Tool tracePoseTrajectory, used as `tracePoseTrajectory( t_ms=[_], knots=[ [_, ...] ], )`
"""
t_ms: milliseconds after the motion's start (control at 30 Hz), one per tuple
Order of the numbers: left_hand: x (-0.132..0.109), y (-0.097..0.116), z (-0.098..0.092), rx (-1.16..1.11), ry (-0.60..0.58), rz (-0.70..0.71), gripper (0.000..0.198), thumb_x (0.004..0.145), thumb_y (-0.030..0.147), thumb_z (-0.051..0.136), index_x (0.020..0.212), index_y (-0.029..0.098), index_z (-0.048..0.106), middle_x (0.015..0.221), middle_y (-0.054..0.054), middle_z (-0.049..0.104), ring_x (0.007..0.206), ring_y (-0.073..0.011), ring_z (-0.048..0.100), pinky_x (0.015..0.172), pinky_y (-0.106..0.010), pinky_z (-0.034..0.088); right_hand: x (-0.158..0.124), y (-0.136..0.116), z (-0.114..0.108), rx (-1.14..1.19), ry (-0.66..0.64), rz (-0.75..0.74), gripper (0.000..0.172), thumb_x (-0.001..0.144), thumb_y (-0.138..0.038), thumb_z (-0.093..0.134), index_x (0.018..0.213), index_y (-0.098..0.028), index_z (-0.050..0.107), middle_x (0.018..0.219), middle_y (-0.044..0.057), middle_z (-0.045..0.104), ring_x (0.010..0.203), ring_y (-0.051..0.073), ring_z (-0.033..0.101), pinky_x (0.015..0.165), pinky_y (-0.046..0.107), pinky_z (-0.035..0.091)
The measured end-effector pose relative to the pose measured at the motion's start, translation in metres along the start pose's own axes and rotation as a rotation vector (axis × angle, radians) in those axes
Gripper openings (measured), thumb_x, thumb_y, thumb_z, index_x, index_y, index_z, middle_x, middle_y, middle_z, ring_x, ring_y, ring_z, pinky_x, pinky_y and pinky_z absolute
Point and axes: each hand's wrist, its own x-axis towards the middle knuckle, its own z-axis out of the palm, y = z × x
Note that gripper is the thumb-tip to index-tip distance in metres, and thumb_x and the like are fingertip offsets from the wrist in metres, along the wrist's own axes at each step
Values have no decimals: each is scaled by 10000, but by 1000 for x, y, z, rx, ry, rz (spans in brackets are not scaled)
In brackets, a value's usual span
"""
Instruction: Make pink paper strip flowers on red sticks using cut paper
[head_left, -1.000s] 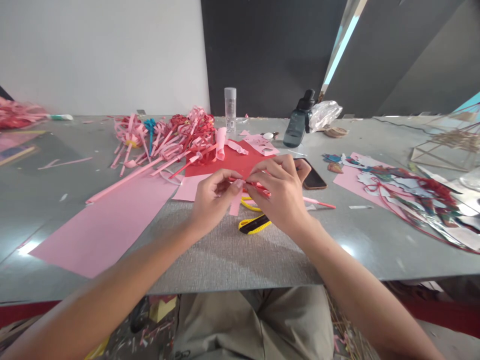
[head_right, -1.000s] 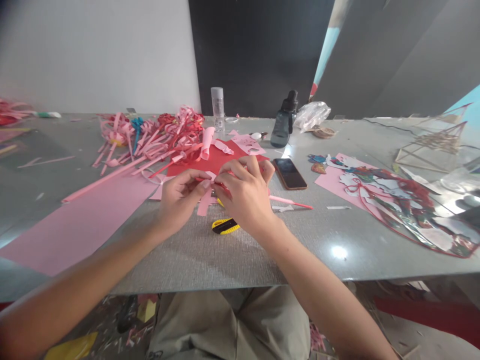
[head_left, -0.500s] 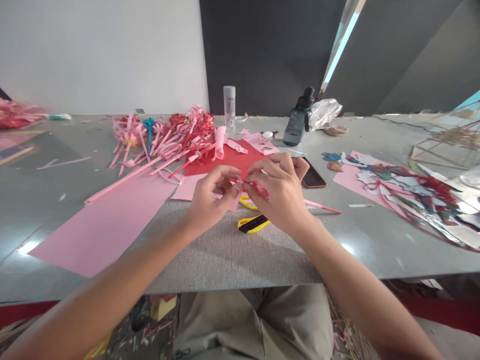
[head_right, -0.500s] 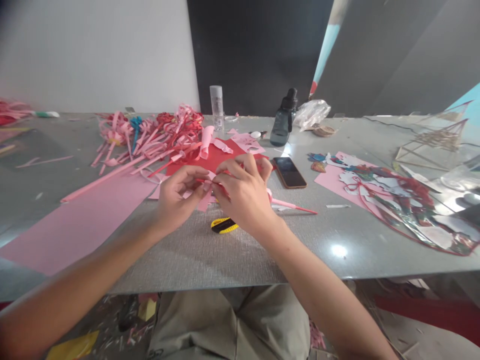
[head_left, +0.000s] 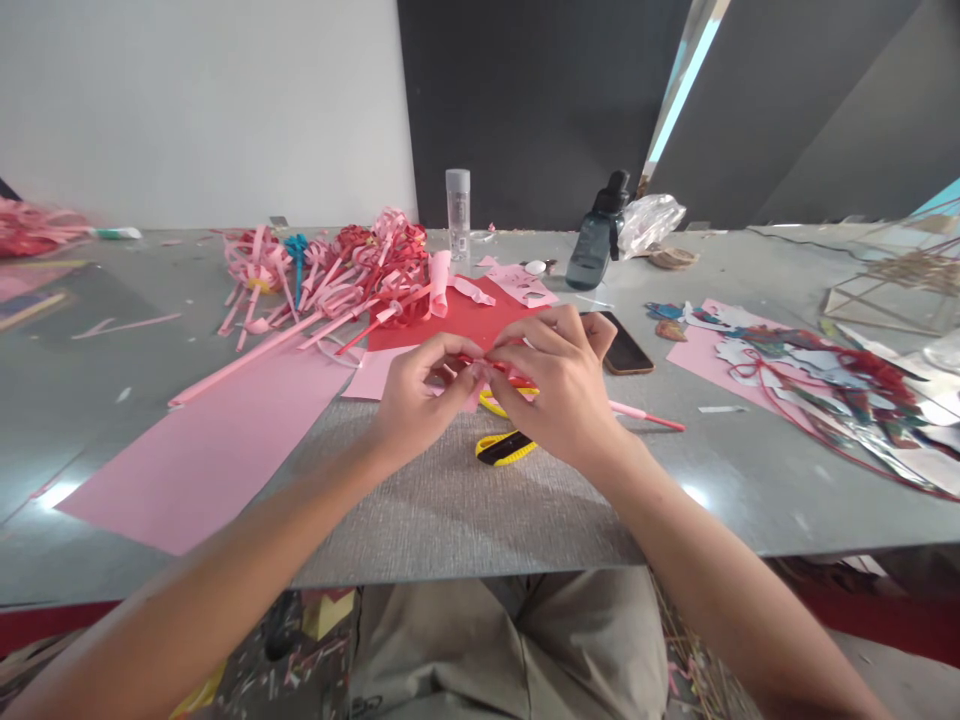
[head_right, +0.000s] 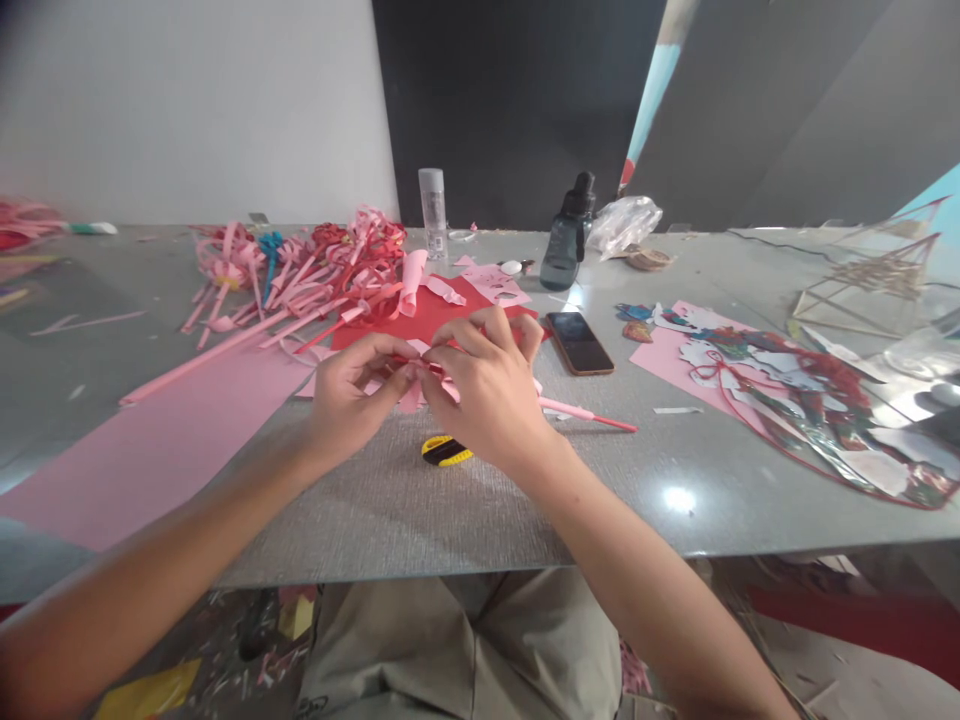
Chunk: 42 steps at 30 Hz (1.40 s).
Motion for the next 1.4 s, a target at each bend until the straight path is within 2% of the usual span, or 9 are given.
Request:
tracePoseTrajectory(
  t_ms=[200, 400, 633, 800, 1067, 1300, 1400],
  knots=[
    [0, -1, 0, -8, 5, 18, 163, 919, 276, 716, 1061, 205, 680, 989, -36, 746, 805, -141, 711, 667, -236, 570, 1, 3, 1, 15, -22, -12, 158, 995, -224, 625, 912, -258, 756, 1072, -6, 790, 1086, 251, 580, 936, 477, 274],
    [0, 0, -1, 34, 20, -9, 178, 945, 338, 690, 1058, 200, 687, 975, -42, 746, 777, -141, 703, 635, -236, 553, 1, 1, -1, 14, -60, -7, 157, 1003, -225, 621, 907, -256, 742, 1094, -13, 788, 1102, 248, 589, 946, 475, 263],
    [1, 3, 0, 33, 38, 16, 135, 921, 267, 709, 1035, 204, 672, 948, -34, 738, 784, -142, 702, 632, -235, 565, 2, 3, 1, 20, -22, 3, 100, 975, -279, 674, 908, -265, 746, 1070, -10, 790, 1082, 259, 581, 944, 474, 274],
    [0, 4, -1, -4, 16, 18, 137, 912, 226, 706, 1037, 201, 657, 1005, -48, 745, 840, -153, 719, 670, -244, 588, 1, 3, 1, 13, -23, -16, 122, 983, -254, 653, 921, -260, 759, 1071, -6, 788, 1080, 261, 585, 933, 477, 276],
    [-1, 3, 2, 23, 44, 2, 186, 891, 251, 735, 1051, 203, 652, 992, -49, 746, 889, -173, 733, 667, -244, 587, 1, 4, 2, 23, -44, -3, 140, 983, -221, 652, 890, -249, 752, 1073, -6, 793, 1078, 252, 591, 941, 483, 269],
    [0, -1, 1, 59, 43, -9, 161, 909, 317, 737, 1000, 201, 673, 913, -26, 727, 764, -134, 701, 610, -212, 553, 2, 5, 3, 20, -22, 2, 129, 990, -252, 656, 880, -241, 722, 1060, -4, 787, 1052, 248, 589, 926, 467, 277],
    [0, -1, 0, 76, 29, 3, 90, 915, 275, 719, 945, 200, 681, 838, -4, 710, 713, -117, 681, 620, -206, 551, 2, 5, 3, 21, -19, 0, 109, 972, -261, 688, 870, -236, 715, 1043, -9, 786, 1047, 245, 589, 923, 464, 277]
  ],
)
